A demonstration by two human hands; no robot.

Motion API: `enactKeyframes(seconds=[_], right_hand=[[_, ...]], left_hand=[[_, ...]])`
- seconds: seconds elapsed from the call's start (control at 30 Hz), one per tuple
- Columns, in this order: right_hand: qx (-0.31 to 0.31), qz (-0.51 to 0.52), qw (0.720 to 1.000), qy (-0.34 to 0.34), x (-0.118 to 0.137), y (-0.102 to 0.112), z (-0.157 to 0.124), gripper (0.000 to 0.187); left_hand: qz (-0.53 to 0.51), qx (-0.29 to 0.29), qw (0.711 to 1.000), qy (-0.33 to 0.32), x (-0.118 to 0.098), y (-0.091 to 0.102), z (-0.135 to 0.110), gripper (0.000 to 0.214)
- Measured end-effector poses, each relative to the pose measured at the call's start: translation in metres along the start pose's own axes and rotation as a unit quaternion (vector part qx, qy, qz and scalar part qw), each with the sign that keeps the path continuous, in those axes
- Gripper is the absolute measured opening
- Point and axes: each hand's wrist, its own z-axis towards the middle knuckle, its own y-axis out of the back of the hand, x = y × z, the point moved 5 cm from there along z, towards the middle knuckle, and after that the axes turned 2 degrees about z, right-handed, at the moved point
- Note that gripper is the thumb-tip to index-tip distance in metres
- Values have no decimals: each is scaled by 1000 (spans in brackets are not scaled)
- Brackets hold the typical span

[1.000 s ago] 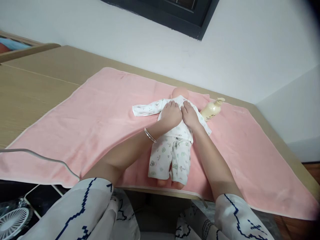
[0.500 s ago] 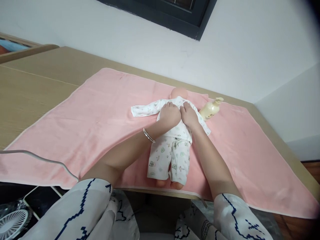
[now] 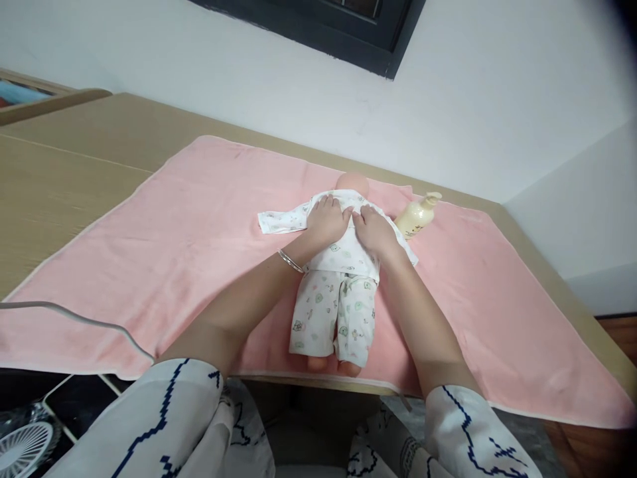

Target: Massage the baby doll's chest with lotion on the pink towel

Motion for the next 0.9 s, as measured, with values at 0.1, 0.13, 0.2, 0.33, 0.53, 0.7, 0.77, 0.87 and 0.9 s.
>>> enactKeyframes(seconds=[0.1, 0.13, 0.2, 0.33, 0.53, 0.7, 0.77, 0.87, 0.9], right_hand=[[-17, 14, 1000, 14, -14, -8, 9, 55], [-30, 12, 999, 12, -17, -10, 10, 57], [-51, 10, 999, 10, -19, -13, 9, 60], [-62, 12, 998, 17, -17, -16, 7, 61], [-62, 13, 998, 14, -18, -17, 8, 59], [-71, 15, 997, 20, -18, -16, 8, 59], [-70, 12, 997, 20, -17, -16, 7, 59], [-67, 13, 998, 16, -17, -15, 6, 58], [-67, 14, 998, 16, -16, -15, 6, 58]], left_hand=[[8, -3, 1000, 6, -2, -1, -1, 58], [7, -6, 1000, 8, -3, -1, -1, 57], [4, -11, 1000, 9, -2, -1, -1, 55], [6, -12, 1000, 11, -1, -1, -1, 53], [-2, -14, 1000, 9, -1, -1, 0, 50], [-4, -13, 1000, 12, 0, -3, 1, 49], [-1, -13, 1000, 13, 0, -2, 1, 49], [-3, -13, 1000, 11, -1, -2, 0, 50], [-4, -14, 1000, 10, -1, -1, 0, 49]])
